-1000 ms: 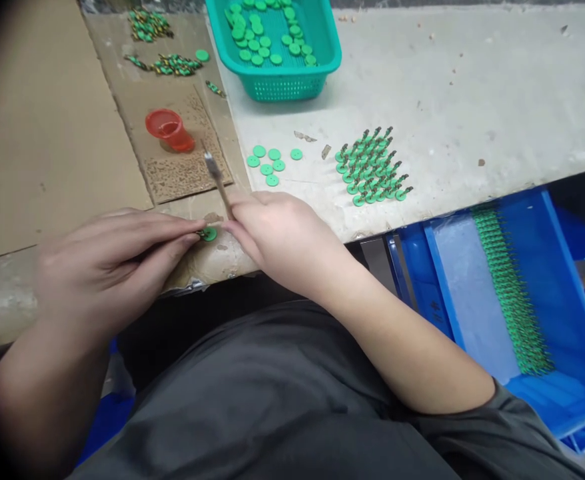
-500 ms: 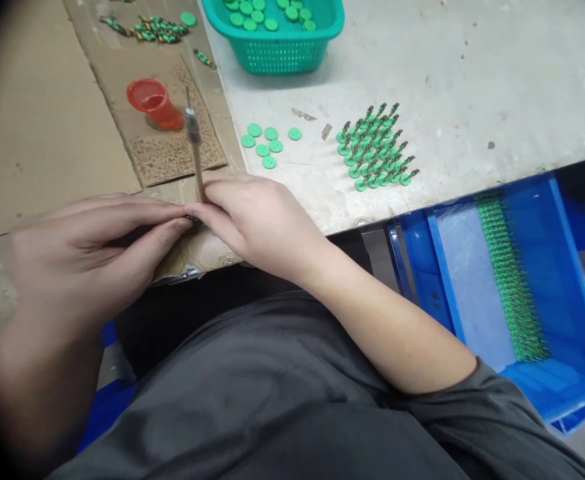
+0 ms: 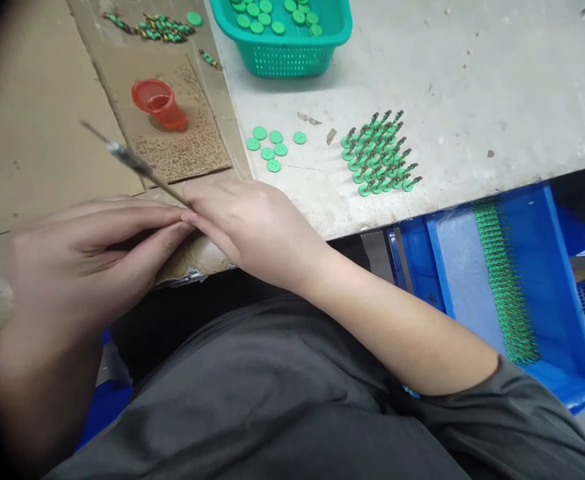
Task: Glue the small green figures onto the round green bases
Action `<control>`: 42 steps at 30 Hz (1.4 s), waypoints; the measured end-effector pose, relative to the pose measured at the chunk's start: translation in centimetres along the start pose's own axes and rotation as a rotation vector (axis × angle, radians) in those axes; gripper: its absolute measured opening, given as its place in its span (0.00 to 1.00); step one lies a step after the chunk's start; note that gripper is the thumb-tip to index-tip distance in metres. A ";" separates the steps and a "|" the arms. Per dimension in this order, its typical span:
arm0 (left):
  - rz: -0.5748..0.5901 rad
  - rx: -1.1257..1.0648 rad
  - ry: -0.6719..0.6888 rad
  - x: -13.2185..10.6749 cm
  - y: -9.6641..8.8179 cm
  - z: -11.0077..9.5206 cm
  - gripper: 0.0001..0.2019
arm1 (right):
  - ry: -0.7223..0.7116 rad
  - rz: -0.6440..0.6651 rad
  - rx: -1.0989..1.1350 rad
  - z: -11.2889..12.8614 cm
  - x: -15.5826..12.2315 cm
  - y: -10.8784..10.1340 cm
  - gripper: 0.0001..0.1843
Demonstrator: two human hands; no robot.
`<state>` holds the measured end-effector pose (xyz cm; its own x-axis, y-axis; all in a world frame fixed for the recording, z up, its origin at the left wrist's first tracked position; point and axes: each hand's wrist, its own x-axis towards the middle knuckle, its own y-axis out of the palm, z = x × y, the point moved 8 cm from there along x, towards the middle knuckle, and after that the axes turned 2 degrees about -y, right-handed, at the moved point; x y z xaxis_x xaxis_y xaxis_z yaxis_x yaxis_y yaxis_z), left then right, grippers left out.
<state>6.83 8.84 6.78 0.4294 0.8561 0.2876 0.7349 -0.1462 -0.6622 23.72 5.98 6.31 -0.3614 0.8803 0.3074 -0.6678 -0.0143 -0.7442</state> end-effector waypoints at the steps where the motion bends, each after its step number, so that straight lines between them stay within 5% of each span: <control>1: 0.005 -0.004 -0.007 0.0 0.0 0.1 0.10 | -0.016 -0.008 -0.004 0.1 0.0 0.1 0.16; 6: 0.012 -0.052 0.039 0.1 0.0 0.2 0.08 | -0.037 0.007 -0.012 0.3 -0.1 0.4 0.18; 13: 0.002 -0.031 0.044 -0.3 -0.2 0.4 0.06 | 0.178 -0.135 0.209 -1.3 -1.8 -1.6 0.14; 22: 0.070 0.130 0.207 -0.4 0.8 -0.3 0.10 | 0.012 -0.113 0.219 -0.8 -1.2 -0.9 0.15; 30: 0.073 0.123 0.187 -0.1 0.6 -0.4 0.08 | -0.070 -0.054 0.111 -0.2 -0.9 -0.6 0.15; 42: 0.066 0.124 0.194 0.1 0.6 -0.4 0.08 | -0.029 -0.008 0.086 -0.2 -0.6 -0.2 0.09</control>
<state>7.50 8.61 6.68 0.5761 0.7334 0.3609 0.6369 -0.1259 -0.7606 24.22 5.54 6.09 -0.3738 0.8663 0.3313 -0.7239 -0.0491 -0.6882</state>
